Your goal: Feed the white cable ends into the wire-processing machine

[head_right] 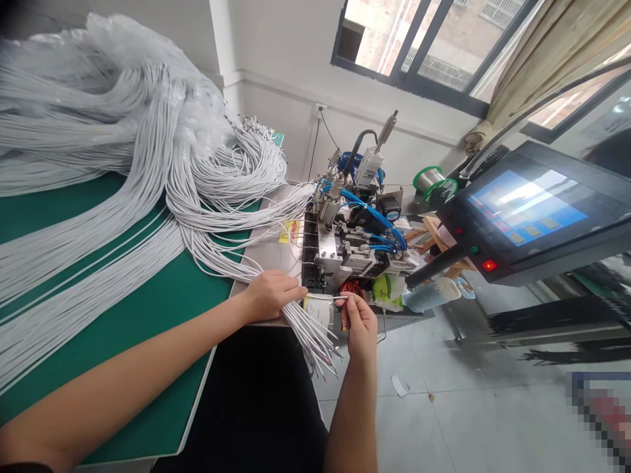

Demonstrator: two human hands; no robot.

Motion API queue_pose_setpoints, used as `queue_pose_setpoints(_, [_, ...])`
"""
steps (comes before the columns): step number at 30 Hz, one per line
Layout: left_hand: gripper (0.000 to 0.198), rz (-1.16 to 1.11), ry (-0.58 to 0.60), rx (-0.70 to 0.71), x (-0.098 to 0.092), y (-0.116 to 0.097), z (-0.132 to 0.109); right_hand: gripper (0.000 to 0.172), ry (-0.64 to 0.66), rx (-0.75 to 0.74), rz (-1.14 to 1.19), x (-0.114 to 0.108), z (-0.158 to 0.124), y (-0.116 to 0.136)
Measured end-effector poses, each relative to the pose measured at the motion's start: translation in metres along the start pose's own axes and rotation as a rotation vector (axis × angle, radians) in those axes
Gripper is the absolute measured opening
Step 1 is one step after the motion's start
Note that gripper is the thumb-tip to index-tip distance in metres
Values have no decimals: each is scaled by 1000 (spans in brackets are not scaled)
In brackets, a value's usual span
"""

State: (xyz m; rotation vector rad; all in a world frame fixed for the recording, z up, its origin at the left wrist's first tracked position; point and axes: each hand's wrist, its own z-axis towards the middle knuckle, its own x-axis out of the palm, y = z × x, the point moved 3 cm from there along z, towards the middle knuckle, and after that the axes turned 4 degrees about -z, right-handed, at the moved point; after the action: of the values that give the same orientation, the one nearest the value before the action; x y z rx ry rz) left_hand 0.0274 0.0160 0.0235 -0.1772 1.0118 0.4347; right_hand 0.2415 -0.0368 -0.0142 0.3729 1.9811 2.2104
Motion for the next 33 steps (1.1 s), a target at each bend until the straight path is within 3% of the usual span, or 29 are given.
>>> queue_pose_setpoints(9, [19, -2, -130, -3, -1, -1, 0, 23, 14, 4, -15, 5, 0, -1])
queue_pose_setpoints(18, [13, -8, -14, -53, 0, 0, 3, 23, 50, 20, -27, 12, 2, 7])
queue_pose_setpoints(33, [21, 18, -80, -33, -4, 0, 7, 25, 125, 9, -30, 17, 3, 18])
